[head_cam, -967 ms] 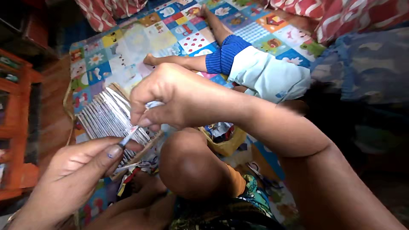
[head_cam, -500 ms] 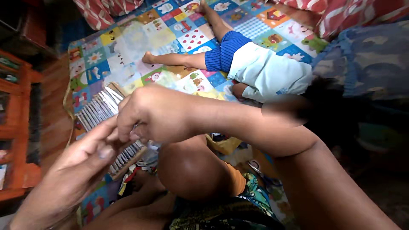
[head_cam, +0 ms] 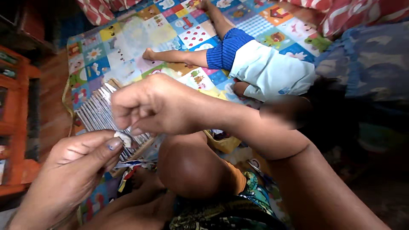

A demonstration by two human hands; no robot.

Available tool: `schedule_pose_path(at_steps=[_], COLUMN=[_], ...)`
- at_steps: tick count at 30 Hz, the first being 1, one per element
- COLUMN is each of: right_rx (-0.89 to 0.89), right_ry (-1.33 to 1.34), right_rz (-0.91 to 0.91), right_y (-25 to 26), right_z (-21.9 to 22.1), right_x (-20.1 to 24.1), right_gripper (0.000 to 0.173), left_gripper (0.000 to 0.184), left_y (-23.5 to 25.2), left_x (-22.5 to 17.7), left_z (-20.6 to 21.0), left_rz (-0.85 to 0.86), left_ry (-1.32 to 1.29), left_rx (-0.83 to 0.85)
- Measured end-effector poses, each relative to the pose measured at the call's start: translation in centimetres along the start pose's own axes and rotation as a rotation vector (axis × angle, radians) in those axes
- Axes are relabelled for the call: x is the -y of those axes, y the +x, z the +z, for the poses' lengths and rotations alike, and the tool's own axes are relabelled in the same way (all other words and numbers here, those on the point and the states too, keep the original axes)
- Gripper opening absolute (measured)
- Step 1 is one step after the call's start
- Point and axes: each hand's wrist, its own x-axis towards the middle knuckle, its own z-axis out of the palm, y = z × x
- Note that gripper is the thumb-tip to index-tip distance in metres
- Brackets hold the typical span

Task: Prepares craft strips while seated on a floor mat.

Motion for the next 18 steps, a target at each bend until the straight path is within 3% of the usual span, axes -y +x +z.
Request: schedule_pose_path(at_steps=[3,4,7,10,13,18], right_rx=[-0.043,-0.024,0.091,0.129,0.118,0.013], right_ry=[-0.186,-0.276,-0.481,-0.522,-0.500,-0.453], right_rz=[0.020,0.143,0.786,1.112,1.231,1.263], right_y=[-3.0,-4.6,-9.5,-13.6,-14.8,-15.1], right_z=[-1.0,-1.1,0.8,3.8,5.4,6.1], right_x=[-5.4,-7.7,-14.9,-19.2,-19.9,-20.4], right_gripper=[0.005,0.008,0.011,0.017,0.022,0.022], left_gripper=[0.019,0.020,0.024,0.026,0.026,0.024], left_y=[-0.3,-0.3,-0.4,-0.4,-0.4,-0.4], left_x=[0.6,0.5,-0.4,-0.2,0.0,-0.1], left_z=[-0.6,-0.6,-0.6,-1.5,-2.0,-2.1], left_rz=[-0.010,-0.011,-0.003,0.032,0.054,0.079], left_ry=[-0.034,-0.055,-0.095,-0.091,-0.086,-0.105], left_rx=[-0.032,-0.047,-0.106,-0.124,-0.148,-0.177])
